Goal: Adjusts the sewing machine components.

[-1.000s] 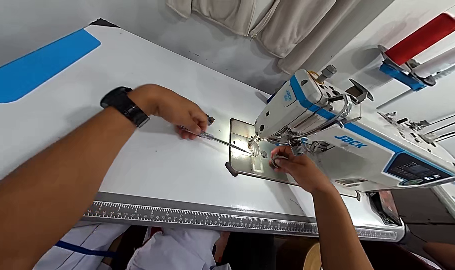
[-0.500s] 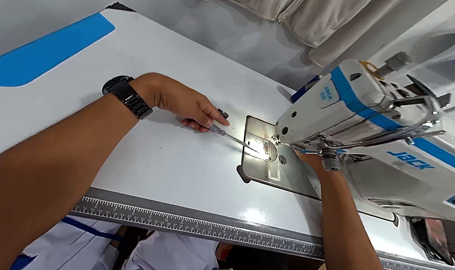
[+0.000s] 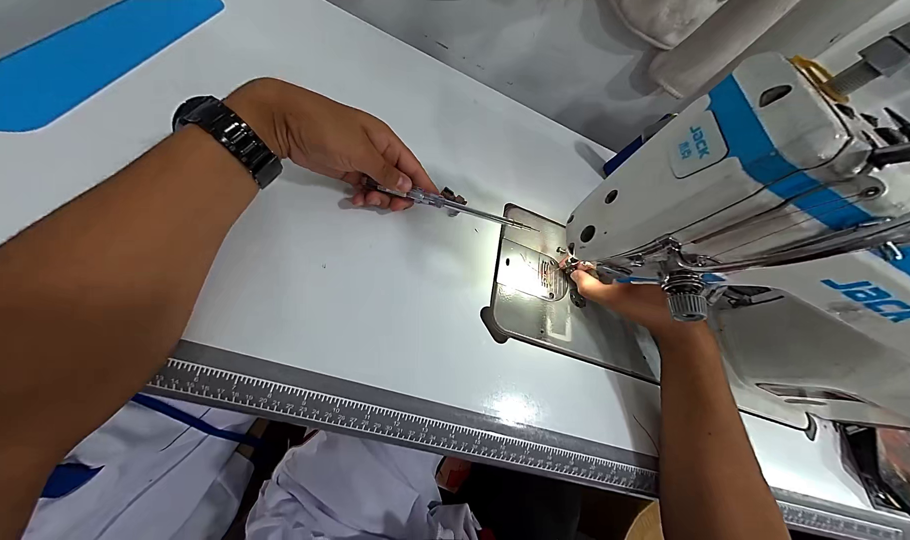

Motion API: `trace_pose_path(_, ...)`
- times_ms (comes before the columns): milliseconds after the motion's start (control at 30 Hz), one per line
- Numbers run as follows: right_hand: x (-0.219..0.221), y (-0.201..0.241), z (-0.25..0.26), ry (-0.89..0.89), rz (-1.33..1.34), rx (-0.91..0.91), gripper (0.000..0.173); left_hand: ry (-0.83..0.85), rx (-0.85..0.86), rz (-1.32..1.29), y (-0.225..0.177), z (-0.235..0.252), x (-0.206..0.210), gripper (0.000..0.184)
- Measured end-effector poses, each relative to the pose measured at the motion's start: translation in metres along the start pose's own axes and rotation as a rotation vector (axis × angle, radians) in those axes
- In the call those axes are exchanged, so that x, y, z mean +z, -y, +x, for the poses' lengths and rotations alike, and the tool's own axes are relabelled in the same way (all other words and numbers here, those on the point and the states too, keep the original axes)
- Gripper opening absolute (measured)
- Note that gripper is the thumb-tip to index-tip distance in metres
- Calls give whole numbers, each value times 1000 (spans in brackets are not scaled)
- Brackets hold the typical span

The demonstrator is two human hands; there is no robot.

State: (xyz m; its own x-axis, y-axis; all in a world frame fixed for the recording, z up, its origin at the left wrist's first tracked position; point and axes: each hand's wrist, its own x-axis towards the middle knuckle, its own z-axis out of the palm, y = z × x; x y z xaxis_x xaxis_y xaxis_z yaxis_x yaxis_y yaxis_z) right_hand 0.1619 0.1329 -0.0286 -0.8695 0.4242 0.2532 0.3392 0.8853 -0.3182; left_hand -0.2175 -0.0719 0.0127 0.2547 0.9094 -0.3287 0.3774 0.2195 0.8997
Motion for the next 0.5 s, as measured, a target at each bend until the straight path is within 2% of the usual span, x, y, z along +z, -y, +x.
trace_pose_path(133, 5, 24, 6, -55, 41, 55, 20, 38, 46, -49, 9, 6, -5, 31)
trace_pose_path(200, 6, 34, 7, -73, 183, 116, 17, 49, 51, -47, 8, 7, -4, 30)
trace_pose_path(367, 17, 23, 10, 14, 608, 168, 15, 48, -20, -4, -3, 10, 11, 29)
trace_pose_path(500, 19, 16, 10, 23, 649, 189, 13, 61, -1, 9, -10, 18, 25, 29)
